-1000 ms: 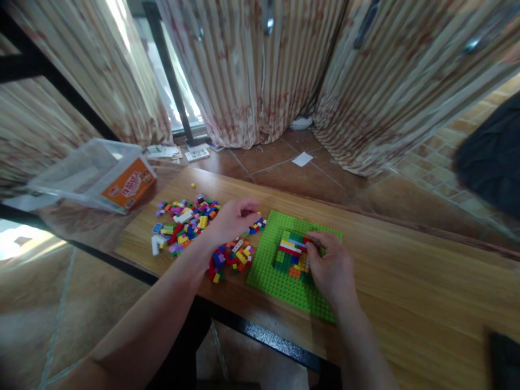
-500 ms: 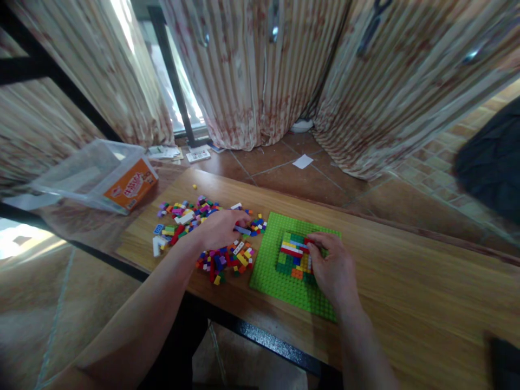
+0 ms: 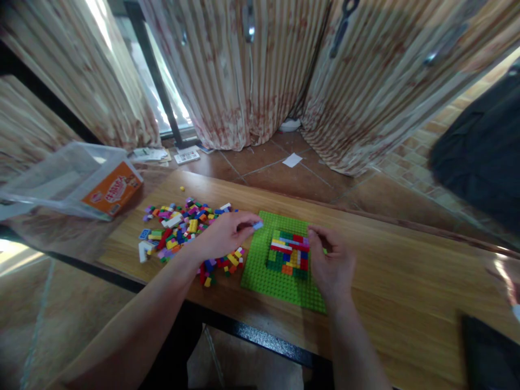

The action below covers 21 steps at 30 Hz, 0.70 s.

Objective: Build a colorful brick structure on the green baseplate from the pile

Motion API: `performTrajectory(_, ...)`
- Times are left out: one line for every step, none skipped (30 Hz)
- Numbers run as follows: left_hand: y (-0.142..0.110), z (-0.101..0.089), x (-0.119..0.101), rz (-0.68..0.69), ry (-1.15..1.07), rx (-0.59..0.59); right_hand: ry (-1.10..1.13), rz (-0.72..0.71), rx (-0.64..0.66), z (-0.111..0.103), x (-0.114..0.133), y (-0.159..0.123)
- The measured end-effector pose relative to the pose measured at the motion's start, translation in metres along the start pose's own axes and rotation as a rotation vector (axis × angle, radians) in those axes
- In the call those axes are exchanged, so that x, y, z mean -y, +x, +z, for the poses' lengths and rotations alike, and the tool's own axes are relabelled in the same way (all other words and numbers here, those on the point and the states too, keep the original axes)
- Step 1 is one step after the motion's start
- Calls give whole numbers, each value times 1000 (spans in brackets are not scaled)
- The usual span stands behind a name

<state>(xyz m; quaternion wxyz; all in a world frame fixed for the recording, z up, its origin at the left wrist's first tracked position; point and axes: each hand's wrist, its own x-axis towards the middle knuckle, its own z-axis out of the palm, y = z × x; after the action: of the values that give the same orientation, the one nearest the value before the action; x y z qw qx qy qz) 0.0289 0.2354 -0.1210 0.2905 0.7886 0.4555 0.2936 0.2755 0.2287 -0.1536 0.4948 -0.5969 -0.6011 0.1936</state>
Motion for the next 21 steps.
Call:
performTrajectory(1, 5, -4, 7, -27, 14, 23, 2, 25, 1, 1, -1)
performTrajectory(2, 10, -7, 12, -52, 27, 47, 5, 54, 2, 3, -3)
performTrajectory(3, 14, -10, 13, -80, 35, 72, 10, 82, 4, 4, -5)
performTrajectory(3, 19, -12, 8, -113, 37, 97, 14, 114, 5, 6, -7)
performTrajectory(4, 23, -14, -5, -153, 32, 118, 16, 150, 5, 8, -9)
performTrajectory(5, 28, -15, -29, -205, 26, 136, 14, 192, 6, 9, -11)
performTrajectory(6, 32, -15, -65, -273, 16, 150, 10, 238, 6, 11, -13)
performTrajectory(7, 37, -15, -110, -353, 9, 157, 2, 292, 7, 14, -14)
performTrajectory(7, 42, -15, -161, -443, 7, 154, -12, 350, 6, 16, -16)
performTrajectory(8, 46, -14, -211, -530, 5, 143, -31, 401, 6, 18, -17)
performTrajectory(9, 49, -14, -257, -605, 0, 125, -53, 441, 6, 20, -19)
performTrajectory(11, 52, -13, -296, -663, -12, 100, -76, 466, 6, 22, -20)
performTrajectory(12, 54, -13, -326, -709, -24, 73, -96, 476, 7, 23, -21)
performTrajectory(13, 55, -14, -351, -748, -34, 50, -108, 473, 7, 25, -21)
performTrajectory(13, 56, -14, -372, -790, -38, 33, -111, 460, 8, 26, -22)
performTrajectory(14, 56, -15, -388, -834, -32, 21, -106, 445, 9, 26, -22)
performTrajectory(14, 56, -16, -399, -877, -21, 14, -97, 427, 9, 27, -23)
performTrajectory(14, 55, -17, -406, -918, -12, 11, -88, 409, 10, 27, -23)
performTrajectory(13, 55, -18, -407, -951, -5, 9, -80, 396, 10, 27, -23)
performTrajectory(13, 55, -19, -405, -978, -1, 9, -74, 392, 11, 28, -23)
performTrajectory(12, 55, -20, -402, -998, 3, 8, -71, 394, 11, 28, -23)
